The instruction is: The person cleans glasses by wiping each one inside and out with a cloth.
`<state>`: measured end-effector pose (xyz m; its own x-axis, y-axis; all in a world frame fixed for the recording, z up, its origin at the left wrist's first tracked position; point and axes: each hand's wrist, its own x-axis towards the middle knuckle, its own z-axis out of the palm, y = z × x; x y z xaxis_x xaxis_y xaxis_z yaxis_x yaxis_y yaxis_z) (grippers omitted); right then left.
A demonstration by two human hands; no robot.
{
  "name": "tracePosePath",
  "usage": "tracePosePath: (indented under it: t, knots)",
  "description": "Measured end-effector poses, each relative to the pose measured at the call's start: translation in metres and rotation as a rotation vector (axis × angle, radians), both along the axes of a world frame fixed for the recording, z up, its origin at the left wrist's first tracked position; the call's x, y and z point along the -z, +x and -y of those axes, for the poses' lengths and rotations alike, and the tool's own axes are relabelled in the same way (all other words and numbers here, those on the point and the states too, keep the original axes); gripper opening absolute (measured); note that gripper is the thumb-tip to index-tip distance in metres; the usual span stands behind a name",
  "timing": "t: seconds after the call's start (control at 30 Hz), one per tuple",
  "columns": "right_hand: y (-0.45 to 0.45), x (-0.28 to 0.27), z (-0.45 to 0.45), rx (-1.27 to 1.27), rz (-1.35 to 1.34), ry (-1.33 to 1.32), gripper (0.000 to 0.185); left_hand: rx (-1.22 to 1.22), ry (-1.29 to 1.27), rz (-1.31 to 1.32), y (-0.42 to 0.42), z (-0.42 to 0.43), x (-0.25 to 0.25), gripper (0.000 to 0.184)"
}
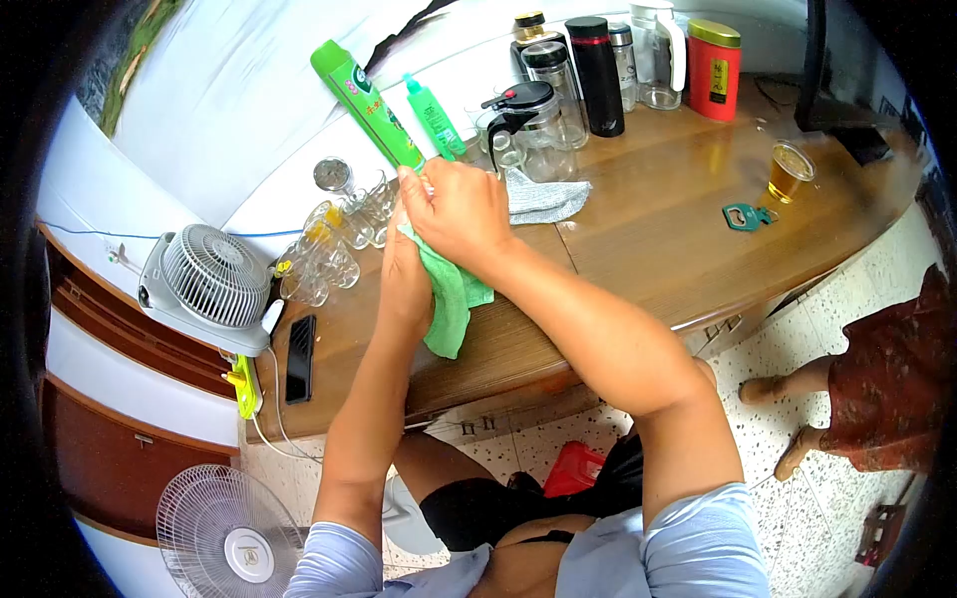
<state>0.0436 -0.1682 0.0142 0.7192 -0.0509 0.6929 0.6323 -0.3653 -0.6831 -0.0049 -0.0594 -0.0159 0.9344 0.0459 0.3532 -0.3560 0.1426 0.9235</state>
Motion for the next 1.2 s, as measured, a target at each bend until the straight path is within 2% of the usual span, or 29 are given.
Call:
tracePosePath:
  t: [0.03,0.1,0.23,0.27,0.4,0.6,0.67,0.8,1.0,1.2]
  knots:
    - [-0.002,-0.001,0.0,-0.013,-0.017,-0.031,0.048,-0.056,0.025,0.062,0.001,0.001,0.003,0.057]
    - [-0.008,-0.001,-0.003,-0.044,-0.049,-0.091,0.047,-0.134,0.078,0.016,0.006,-0.01,0.001,0.058]
    - [-0.018,0.003,-0.012,-0.127,0.042,-0.127,0.044,-0.224,0.059,-0.098,0.004,-0.022,-0.012,0.06]
    - [-0.02,0.004,-0.013,-0.137,0.087,-0.13,0.043,-0.263,0.073,-0.037,0.016,-0.034,-0.001,0.063]
    - [-0.028,0.001,-0.011,-0.209,0.21,-0.106,0.04,-0.066,-0.162,-0.172,0.008,-0.039,-0.018,0.072]
    - [-0.021,0.007,-0.017,-0.207,0.311,0.025,0.043,-0.09,-0.411,-0.262,0.013,-0.038,-0.012,0.073]
    - [-0.017,0.009,-0.018,-0.197,0.29,0.056,0.043,-0.055,-0.354,-0.229,0.012,-0.04,-0.014,0.065]
    - [-0.017,0.009,-0.019,-0.204,0.242,0.071,0.044,-0.078,-0.265,-0.153,0.014,-0.045,-0.016,0.066]
    - [-0.016,0.007,-0.018,-0.236,0.208,0.089,0.044,-0.288,0.009,-0.181,0.008,-0.046,-0.025,0.069]
    - [-0.01,-0.003,-0.008,-0.099,0.156,0.133,0.043,-0.182,-0.009,-0.154,0.005,-0.032,-0.019,0.067]
